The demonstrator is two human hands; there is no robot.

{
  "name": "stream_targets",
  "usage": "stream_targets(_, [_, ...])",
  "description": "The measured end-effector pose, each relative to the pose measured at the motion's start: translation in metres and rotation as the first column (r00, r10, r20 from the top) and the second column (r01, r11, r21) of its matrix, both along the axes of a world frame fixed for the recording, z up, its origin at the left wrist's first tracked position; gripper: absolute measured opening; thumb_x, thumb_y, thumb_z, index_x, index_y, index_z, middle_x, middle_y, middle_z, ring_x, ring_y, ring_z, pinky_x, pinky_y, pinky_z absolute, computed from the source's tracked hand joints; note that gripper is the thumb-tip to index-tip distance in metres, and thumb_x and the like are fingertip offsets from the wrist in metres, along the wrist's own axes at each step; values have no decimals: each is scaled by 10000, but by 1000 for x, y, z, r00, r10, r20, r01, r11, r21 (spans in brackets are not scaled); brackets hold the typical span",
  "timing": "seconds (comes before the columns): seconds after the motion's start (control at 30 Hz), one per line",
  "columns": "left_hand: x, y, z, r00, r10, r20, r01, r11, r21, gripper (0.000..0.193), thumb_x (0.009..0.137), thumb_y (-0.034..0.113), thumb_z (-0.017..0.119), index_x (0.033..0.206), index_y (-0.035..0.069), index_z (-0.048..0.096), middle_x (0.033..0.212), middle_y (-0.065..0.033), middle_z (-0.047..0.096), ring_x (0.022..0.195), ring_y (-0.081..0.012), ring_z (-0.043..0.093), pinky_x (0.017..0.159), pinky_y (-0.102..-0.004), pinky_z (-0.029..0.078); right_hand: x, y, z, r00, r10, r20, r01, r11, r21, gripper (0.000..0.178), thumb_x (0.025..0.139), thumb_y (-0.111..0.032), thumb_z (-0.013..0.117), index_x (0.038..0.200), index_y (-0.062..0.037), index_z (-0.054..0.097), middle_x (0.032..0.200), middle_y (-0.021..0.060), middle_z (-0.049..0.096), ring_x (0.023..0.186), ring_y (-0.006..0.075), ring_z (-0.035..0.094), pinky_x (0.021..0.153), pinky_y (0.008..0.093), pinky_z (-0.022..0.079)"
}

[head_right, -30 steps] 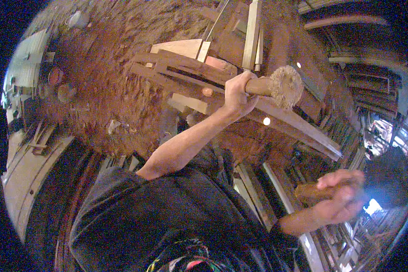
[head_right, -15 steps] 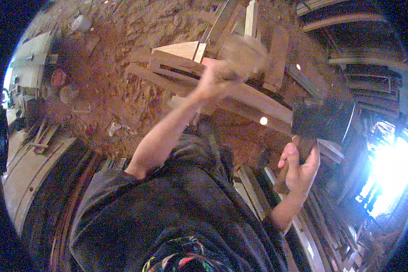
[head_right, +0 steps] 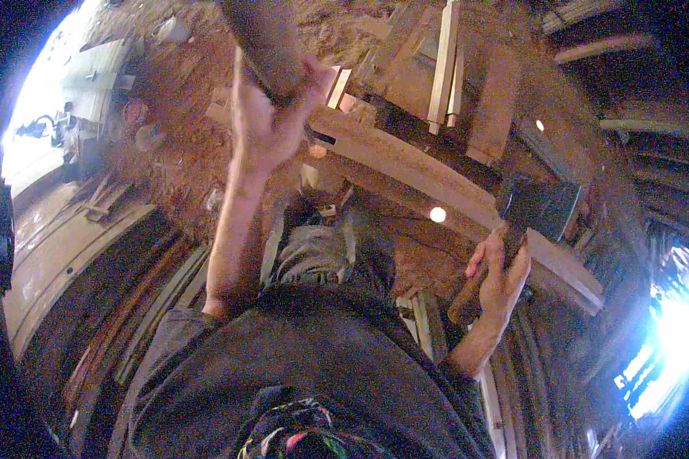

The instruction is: The person uses a hand axe to shape a curved wooden piece, repeatedly striking and adjusting the wood to refine its edges. They then place the axe down and lift a large flat wooden board, positioning it onto a nearby wooden frame.

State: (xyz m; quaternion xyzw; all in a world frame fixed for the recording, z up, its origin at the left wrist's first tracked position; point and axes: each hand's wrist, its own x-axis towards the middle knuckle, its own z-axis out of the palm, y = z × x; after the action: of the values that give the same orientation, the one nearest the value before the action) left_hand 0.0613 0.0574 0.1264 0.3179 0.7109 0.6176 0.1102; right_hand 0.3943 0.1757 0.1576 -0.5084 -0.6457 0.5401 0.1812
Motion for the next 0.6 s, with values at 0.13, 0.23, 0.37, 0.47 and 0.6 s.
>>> stream_targets(0.13, [39,26,-17,987,-139,-84,154,967,203,427,762,156,832,1070,52,555,875,-147,686,842,-305,711,714,-403,535,2,10,0,998,-3,-55,3,1000,-5,273,1003,-288,624,1072,-39,537,690,41,549,516,131,519,461,273,439])
stream_targets(0.23, [61,41,-28,950,-276,-143,294,947,125,334,659,133,799,932,115,607,822,-102,669,802,-351,677,675,-404,540,3,9,3,999,-51,13,50,998,44,229,1010,-270,608,1057,-59,533,716,38,538,542,123,503,459,269,422])
stream_targets(0.37, [74,45,-40,932,-290,-218,304,952,34,270,676,199,753,859,124,569,760,-58,635,747,-316,675,608,-447,521,4,4,8,996,-72,55,67,994,86,238,1010,-273,610,1054,-53,532,705,41,535,535,128,500,453,273,417])
stream_targets(0.47, [73,44,-43,921,-325,-214,342,939,45,267,677,200,746,861,125,567,750,-54,628,735,-311,674,600,-450,521,-2,-3,14,991,-109,82,102,991,88,276,992,-275,634,1086,-35,534,669,55,544,498,151,518,451,285,431])
stream_targets(0.6, [76,41,-45,940,-246,-237,279,954,114,250,674,199,720,852,112,567,724,-57,611,702,-305,668,581,-440,523,-34,-26,30,977,-148,156,117,975,188,232,1024,-260,579,1043,-33,535,685,56,516,495,138,480,452,275,411])
